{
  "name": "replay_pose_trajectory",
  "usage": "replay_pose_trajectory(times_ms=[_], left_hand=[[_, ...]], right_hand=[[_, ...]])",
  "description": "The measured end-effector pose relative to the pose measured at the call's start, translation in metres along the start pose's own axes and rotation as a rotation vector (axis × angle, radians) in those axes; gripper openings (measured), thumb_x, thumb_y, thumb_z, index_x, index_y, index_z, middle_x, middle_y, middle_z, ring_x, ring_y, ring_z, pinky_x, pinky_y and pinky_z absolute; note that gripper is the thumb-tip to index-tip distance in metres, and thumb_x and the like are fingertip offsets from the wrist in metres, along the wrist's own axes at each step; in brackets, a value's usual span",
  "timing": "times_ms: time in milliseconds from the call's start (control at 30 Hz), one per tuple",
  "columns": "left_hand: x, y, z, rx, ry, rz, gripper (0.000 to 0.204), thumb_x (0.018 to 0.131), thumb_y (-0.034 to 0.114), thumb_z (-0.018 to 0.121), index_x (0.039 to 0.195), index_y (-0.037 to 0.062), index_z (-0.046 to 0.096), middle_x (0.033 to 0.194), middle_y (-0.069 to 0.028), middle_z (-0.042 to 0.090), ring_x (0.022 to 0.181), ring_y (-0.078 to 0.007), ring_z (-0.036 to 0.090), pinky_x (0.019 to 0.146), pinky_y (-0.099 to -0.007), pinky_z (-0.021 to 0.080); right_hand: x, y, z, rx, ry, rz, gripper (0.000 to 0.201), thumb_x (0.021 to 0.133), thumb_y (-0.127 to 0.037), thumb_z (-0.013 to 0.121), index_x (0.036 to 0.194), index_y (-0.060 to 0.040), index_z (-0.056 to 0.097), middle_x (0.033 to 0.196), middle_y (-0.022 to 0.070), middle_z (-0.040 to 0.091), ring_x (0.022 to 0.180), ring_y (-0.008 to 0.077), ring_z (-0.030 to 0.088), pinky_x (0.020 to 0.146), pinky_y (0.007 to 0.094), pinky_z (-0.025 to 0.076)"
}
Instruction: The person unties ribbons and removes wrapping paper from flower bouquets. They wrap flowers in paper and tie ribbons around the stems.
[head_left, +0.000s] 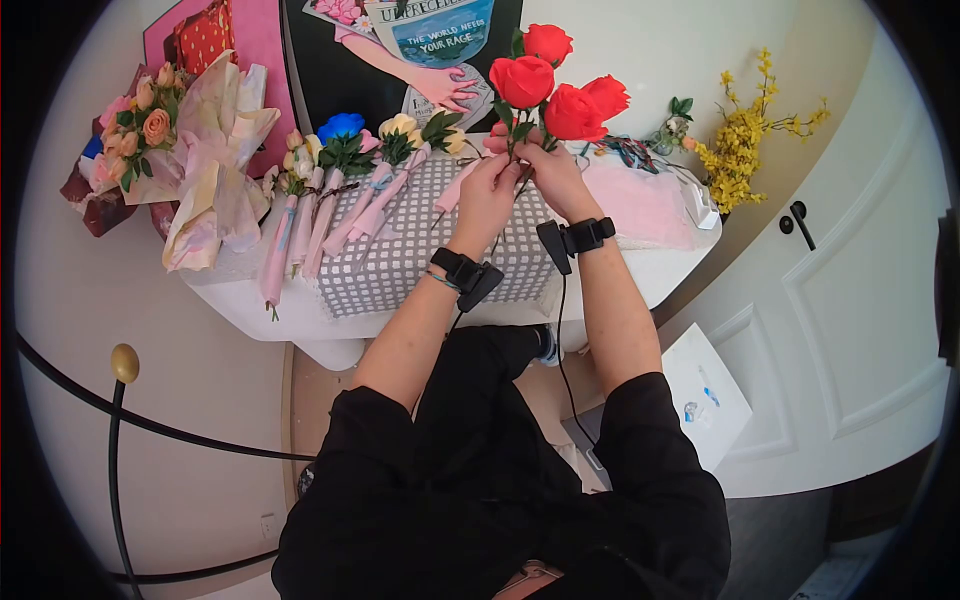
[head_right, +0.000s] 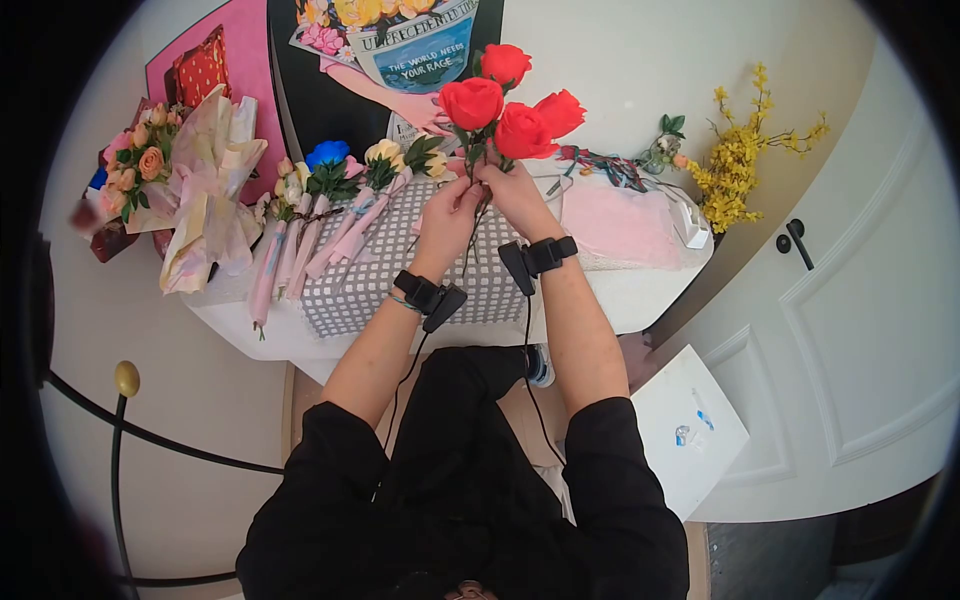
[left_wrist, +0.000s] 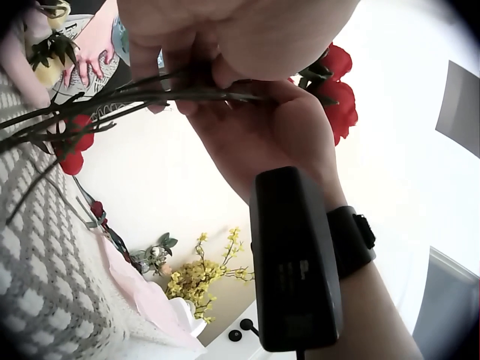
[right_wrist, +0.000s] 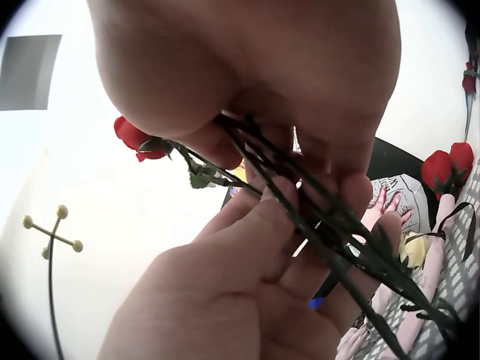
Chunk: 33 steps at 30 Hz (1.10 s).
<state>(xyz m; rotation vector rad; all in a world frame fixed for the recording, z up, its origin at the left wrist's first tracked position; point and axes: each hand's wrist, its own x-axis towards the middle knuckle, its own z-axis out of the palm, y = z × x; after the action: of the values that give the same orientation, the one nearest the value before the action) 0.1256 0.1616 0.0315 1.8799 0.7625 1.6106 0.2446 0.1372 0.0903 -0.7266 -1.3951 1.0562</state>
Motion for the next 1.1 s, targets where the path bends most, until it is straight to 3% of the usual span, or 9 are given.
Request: replay_pose_trajectory(times_ms=[67,133,367,433,533,667,733,833,1100], left_hand=[[0.001,0.000,-0.001,-0.016,-0.037,-0.039,0.021,0.093,0.009,0.053,0.108,-0.0026,0.062,0.086,-0.0069,0.066,0.076,-0.0104,0.059,0.070,-0.0247,0.047],[0.004,-0.004,0.000,-0.112,-0.020,0.012,0.017,0.089,0.009,0.056,0.100,-0.0024,0.063,0.084,-0.0165,0.063,0.072,-0.0263,0.060,0.067,-0.0336,0.046],[0.003,0.005,-0.011,0.032,-0.148,0.035,0.018,0.090,0.009,0.054,0.102,-0.0013,0.063,0.089,-0.0183,0.065,0.080,-0.0274,0.063,0.070,-0.0336,0.048],[0.004,0.005,-0.010,-0.029,-0.281,0.027,0.022,0.093,0.007,0.051,0.111,-0.0019,0.060,0.098,-0.0091,0.065,0.083,-0.0157,0.059,0.077,-0.0293,0.047],[-0.001,0.002,-0.006,-0.305,-0.334,-0.092,0.027,0.092,0.007,0.052,0.118,0.0002,0.056,0.107,-0.0092,0.061,0.090,-0.0153,0.058,0.080,-0.0290,0.046],[-0.018,-0.006,0.006,-0.214,-0.177,-0.016,0.029,0.093,0.012,0.051,0.120,0.0013,0.054,0.110,-0.0076,0.058,0.091,-0.0151,0.057,0.081,-0.0295,0.045],[-0.023,-0.004,0.007,-0.234,-0.145,-0.064,0.034,0.093,0.020,0.052,0.117,-0.0026,0.053,0.098,-0.0168,0.063,0.089,-0.0242,0.063,0.077,-0.0351,0.047],[-0.019,-0.002,-0.002,0.060,-0.401,-0.111,0.031,0.097,0.023,0.046,0.119,0.0006,0.051,0.093,-0.0105,0.062,0.082,-0.0153,0.060,0.075,-0.0295,0.047],[-0.030,0.001,0.012,0.119,-0.253,-0.099,0.034,0.098,0.031,0.043,0.110,-0.0004,0.049,0.075,-0.0137,0.060,0.066,-0.0236,0.061,0.060,-0.0376,0.046]], right_hand=[[-0.003,-0.002,-0.002,0.039,-0.033,-0.011,0.031,0.091,-0.014,0.051,0.118,-0.0001,0.056,0.109,0.0089,0.067,0.098,0.0148,0.061,0.084,0.0278,0.047],[-0.007,-0.010,-0.001,-0.105,-0.068,0.030,0.031,0.089,-0.012,0.053,0.117,0.0014,0.056,0.109,0.0095,0.067,0.102,0.0151,0.061,0.090,0.0293,0.046],[0.002,-0.006,-0.005,-0.235,-0.046,-0.082,0.038,0.084,-0.014,0.065,0.116,0.0020,0.053,0.091,0.0061,0.070,0.079,0.0124,0.065,0.063,0.0233,0.051],[0.005,-0.005,-0.005,-0.219,0.055,-0.106,0.032,0.083,-0.014,0.067,0.110,0.0019,0.058,0.087,0.0079,0.069,0.072,0.0110,0.065,0.056,0.0219,0.049],[0.002,-0.015,0.001,-0.267,0.127,-0.014,0.029,0.083,-0.014,0.068,0.106,0.0021,0.060,0.081,0.0087,0.068,0.066,0.0104,0.064,0.053,0.0221,0.048],[0.010,-0.008,0.002,-0.174,0.215,-0.265,0.027,0.082,-0.013,0.069,0.103,0.0023,0.062,0.074,0.0073,0.067,0.059,0.0094,0.062,0.049,0.0211,0.044],[0.007,-0.015,0.001,-0.154,0.212,-0.180,0.023,0.082,-0.013,0.070,0.098,0.0029,0.064,0.069,0.0063,0.065,0.052,0.0085,0.058,0.046,0.0207,0.042],[0.007,-0.016,-0.001,-0.198,0.251,-0.118,0.022,0.081,-0.012,0.070,0.097,0.0031,0.066,0.069,0.0061,0.065,0.050,0.0071,0.055,0.044,0.0196,0.040],[0.003,-0.018,0.004,-0.135,0.239,-0.122,0.026,0.081,-0.013,0.071,0.100,0.0040,0.065,0.068,0.0062,0.065,0.050,0.0068,0.055,0.044,0.0185,0.038]])
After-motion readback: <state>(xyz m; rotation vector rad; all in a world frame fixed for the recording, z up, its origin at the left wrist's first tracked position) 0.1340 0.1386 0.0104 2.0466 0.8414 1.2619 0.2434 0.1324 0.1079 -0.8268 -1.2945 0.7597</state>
